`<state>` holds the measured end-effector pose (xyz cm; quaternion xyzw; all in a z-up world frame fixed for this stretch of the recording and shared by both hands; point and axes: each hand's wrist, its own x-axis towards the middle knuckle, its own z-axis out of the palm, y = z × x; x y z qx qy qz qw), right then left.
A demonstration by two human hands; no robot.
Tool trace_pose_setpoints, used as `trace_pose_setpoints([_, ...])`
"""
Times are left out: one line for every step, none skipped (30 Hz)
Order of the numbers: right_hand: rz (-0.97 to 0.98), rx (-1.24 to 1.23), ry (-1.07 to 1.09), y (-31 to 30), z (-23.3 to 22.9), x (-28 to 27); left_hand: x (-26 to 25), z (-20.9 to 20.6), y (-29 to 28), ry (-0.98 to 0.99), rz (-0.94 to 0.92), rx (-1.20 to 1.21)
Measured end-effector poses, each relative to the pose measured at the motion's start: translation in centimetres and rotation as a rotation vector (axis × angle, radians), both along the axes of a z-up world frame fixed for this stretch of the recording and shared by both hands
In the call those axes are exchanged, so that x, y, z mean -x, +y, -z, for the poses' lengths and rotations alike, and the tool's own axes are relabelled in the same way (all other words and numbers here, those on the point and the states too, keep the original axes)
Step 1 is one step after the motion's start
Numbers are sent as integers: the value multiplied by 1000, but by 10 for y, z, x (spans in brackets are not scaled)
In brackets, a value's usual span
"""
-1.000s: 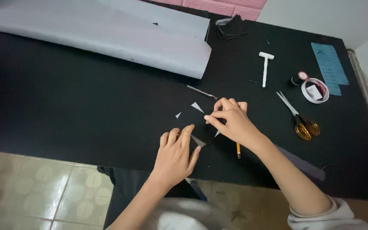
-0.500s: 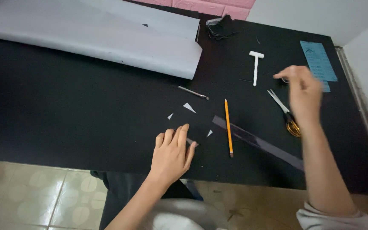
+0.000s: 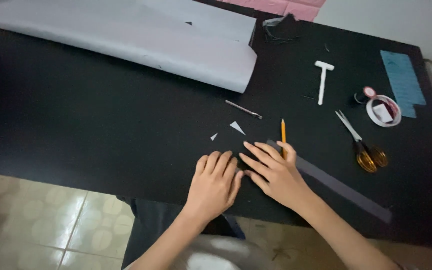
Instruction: Measuring, marking, and preparing material for assembly using scissors, pencil, and tape.
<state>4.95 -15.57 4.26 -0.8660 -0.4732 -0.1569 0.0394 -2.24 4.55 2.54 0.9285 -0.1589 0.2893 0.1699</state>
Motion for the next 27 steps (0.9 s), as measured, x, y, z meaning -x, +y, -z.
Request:
trace_pose_setpoints([4, -8, -24, 0, 1, 0, 0, -1, 1, -13, 37, 30])
trace_pose_setpoints([7, -15, -47, 0, 2, 0, 1, -2, 2, -27, 75, 60])
trace_pose_setpoints([5, -14, -43, -1, 4, 0, 2, -4, 2, -23, 72, 61])
trace_pose_setpoints([24, 16, -19, -2, 6, 0, 3, -6, 3, -13, 100, 81])
trace_pose_setpoints([44, 47, 6, -3, 8, 0, 4, -8, 3, -3, 129, 102])
trace_pose_setpoints([42, 49, 10, -4, 9, 0, 4, -6, 4, 2, 127, 105])
trace_pose_setpoints([43, 55, 10, -6, 10, 0, 4, -4, 4, 16, 141, 108])
trace_pose_setpoints([43, 61, 10, -7, 11, 0, 5, -2, 4, 31, 154, 111])
trace_pose_setpoints([40, 62, 15, -4, 8, 1, 5, -1, 4, 35, 150, 113])
trace_pose_setpoints([35, 13, 23, -2, 6, 2, 5, -1, 4, 47, 149, 121])
trace_pose_setpoints([33, -36, 29, -1, 3, 3, 5, 0, 4, 58, 148, 129])
trace_pose_setpoints([31, -34, 33, -2, 5, 2, 5, 0, 3, 61, 146, 131])
trace_pose_setpoints([36, -22, 35, -3, 7, 1, 5, -1, 4, 50, 153, 133])
trace_pose_setpoints([41, -9, 37, -3, 8, 1, 4, -1, 4, 38, 160, 136])
trace_pose_setpoints([43, -8, 39, -3, 8, 0, 4, -1, 5, 40, 162, 137])
trace_pose_setpoints([37, -2, 34, -4, 8, 0, 5, -1, 5, 92, 165, 137])
trace_pose_setpoints([31, 4, 27, -4, 8, 0, 5, 0, 5, 143, 169, 137])
trace_pose_setpoints([32, 4, 28, -4, 8, 1, 5, 1, 4, 144, 170, 137])
trace_pose_setpoints([33, -2, 39, -3, 7, 1, 4, 1, 4, 127, 164, 145])
trace_pose_setpoints([34, -9, 49, -3, 6, 2, 4, 1, 4, 110, 158, 153])
trace_pose_setpoints([36, -9, 48, -2, 7, 2, 4, 2, 4, 110, 160, 153])
trace_pose_setpoints([36, -28, 49, -2, 7, 2, 4, 3, 3, 108, 147, 148])
trace_pose_setpoints([39, -46, 46, -1, 7, 2, 3, 3, 3, 105, 136, 141])
trace_pose_setpoints([43, -47, 43, 0, 8, 2, 3, 4, 3, 102, 141, 141])
trace_pose_setpoints([27, -71, 39, -2, 7, 2, 3, 5, 2, 75, 105, 109])
trace_pose_setpoints([11, -96, 34, -3, 6, 3, 3, 5, 0, 48, 70, 79])
trace_pose_setpoints([23, -96, 26, -10, 0, -2, 2, 5, 0, 41, 82, 79])
